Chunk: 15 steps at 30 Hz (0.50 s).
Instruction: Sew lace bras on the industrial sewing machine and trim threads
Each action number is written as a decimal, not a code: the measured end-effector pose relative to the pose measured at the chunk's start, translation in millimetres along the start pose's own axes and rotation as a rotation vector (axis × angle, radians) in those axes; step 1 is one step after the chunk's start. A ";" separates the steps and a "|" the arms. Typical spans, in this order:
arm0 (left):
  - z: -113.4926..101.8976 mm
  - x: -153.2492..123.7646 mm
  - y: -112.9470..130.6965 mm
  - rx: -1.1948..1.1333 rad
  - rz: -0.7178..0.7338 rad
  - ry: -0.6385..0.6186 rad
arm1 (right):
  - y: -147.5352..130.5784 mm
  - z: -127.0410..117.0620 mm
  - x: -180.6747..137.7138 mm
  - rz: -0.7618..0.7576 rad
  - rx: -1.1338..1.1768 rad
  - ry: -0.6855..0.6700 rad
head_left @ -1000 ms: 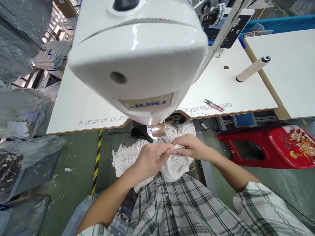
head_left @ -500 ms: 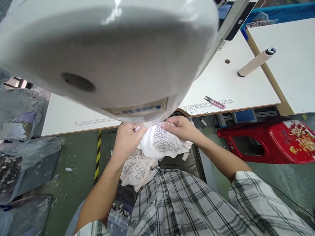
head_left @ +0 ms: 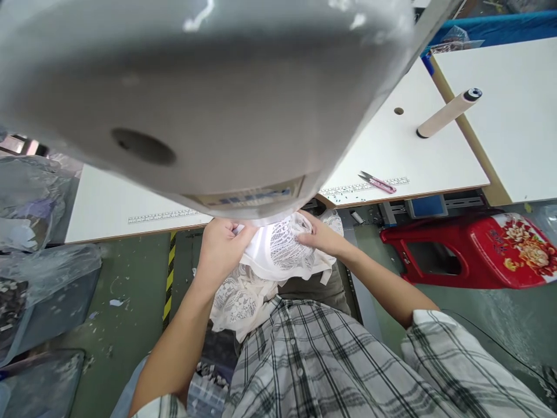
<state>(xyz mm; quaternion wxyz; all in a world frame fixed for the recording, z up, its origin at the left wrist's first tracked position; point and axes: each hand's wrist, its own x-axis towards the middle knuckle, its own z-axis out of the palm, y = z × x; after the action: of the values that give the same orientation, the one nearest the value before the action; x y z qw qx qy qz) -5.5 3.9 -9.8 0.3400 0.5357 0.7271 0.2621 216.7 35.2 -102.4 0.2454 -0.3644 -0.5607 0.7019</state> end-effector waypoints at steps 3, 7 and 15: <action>-2.4 -0.3 -0.3 0.013 -0.006 0.019 | 29.0 -4.1 -2.9 -0.014 0.019 -0.266; -3.8 -0.2 -2.6 0.035 -0.028 0.033 | 48.0 -8.7 -10.5 0.081 0.101 -0.447; -0.8 1.0 -3.6 0.039 -0.064 0.047 | 56.7 -10.7 -28.8 0.174 0.303 -0.210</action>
<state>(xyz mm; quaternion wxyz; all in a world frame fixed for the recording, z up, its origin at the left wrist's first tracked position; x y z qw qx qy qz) -8.5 3.9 -12.1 0.3206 0.5122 0.7567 0.2495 246.5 5.8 -151.5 0.1761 -0.2951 -0.4375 0.8310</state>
